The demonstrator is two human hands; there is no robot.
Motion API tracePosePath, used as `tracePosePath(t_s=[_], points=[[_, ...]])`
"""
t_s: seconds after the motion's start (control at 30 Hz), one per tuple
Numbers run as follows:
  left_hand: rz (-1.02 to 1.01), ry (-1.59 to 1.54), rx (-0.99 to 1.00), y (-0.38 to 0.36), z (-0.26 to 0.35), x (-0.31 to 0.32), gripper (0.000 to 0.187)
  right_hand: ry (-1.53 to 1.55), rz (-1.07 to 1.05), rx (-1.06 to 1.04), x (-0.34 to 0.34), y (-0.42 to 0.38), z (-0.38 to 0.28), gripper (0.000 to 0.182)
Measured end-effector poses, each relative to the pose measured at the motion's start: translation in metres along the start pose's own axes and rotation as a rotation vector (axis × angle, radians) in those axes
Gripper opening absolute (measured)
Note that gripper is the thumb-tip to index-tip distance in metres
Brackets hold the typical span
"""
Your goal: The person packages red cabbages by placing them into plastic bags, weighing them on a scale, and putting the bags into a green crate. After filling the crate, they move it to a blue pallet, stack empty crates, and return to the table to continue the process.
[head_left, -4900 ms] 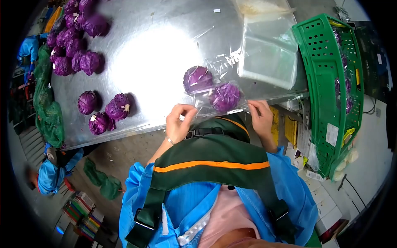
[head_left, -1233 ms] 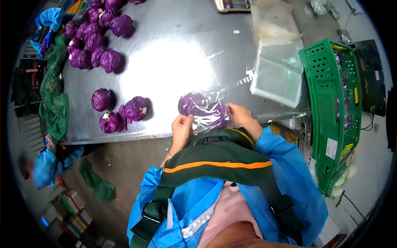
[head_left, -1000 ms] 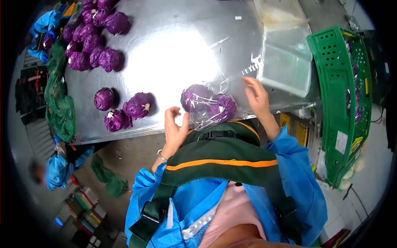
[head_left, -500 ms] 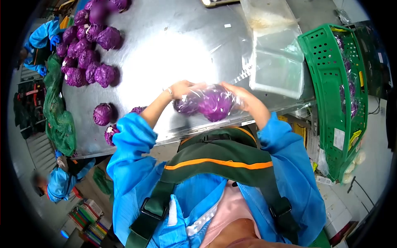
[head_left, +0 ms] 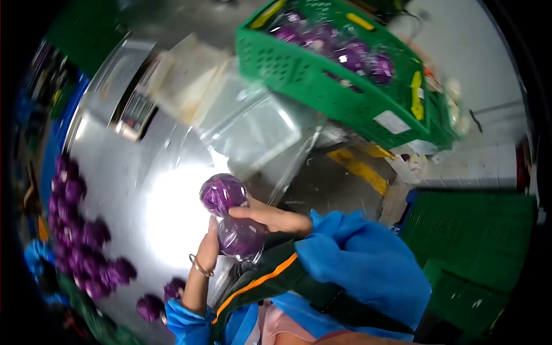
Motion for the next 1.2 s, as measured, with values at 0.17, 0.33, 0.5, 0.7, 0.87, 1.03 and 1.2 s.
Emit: tracePosePath(t_s=[0.17, 0.33, 0.5, 0.7, 0.87, 1.03, 1.2], points=[[-0.223, -0.028, 0.743, -0.043, 0.160, 0.090, 0.058, 0.212, 0.042, -0.501, -0.097, -0.047, -0.126, 0.056], [0.125, 0.325, 0.698, 0.056, 0.134, 0.077, 0.032, 0.185, 0.231, -0.918, -0.266, -0.077, -0.360, 0.047], [0.348, 0.656, 1.082, 0.121, 0.106, 0.076, 0.038, -0.443, 0.778, -0.763, -0.375, -0.078, -0.448, 0.069], [0.350, 0.553, 1.240, 0.200, 0.073, 0.059, 0.023, -1.312, 0.738, -0.525, -0.421, 0.006, -0.401, 0.084], [0.483, 0.082, 0.786, 0.190, 0.109, 0.036, 0.010, -1.802, 0.898, -0.751, -0.463, -0.006, -0.428, 0.056], [0.755, 0.304, 1.438, 0.039, 0.123, 0.022, 0.010, -1.016, 0.866, -1.342, -0.211, -0.015, -0.393, 0.027], [0.578, 0.547, 1.172, 0.081, 0.007, 0.026, 0.019, -1.485, -0.327, -1.518, 0.032, 0.082, -0.133, 0.032]])
Point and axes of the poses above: each hand's wrist, its own y-axis towards the middle knuckle, its own x-axis out of the palm, z = x × y, the point moved 6 cm from there along y, towards the middle knuckle, and after that the axes turned 15 degrees about z, right-handed, at the moved point
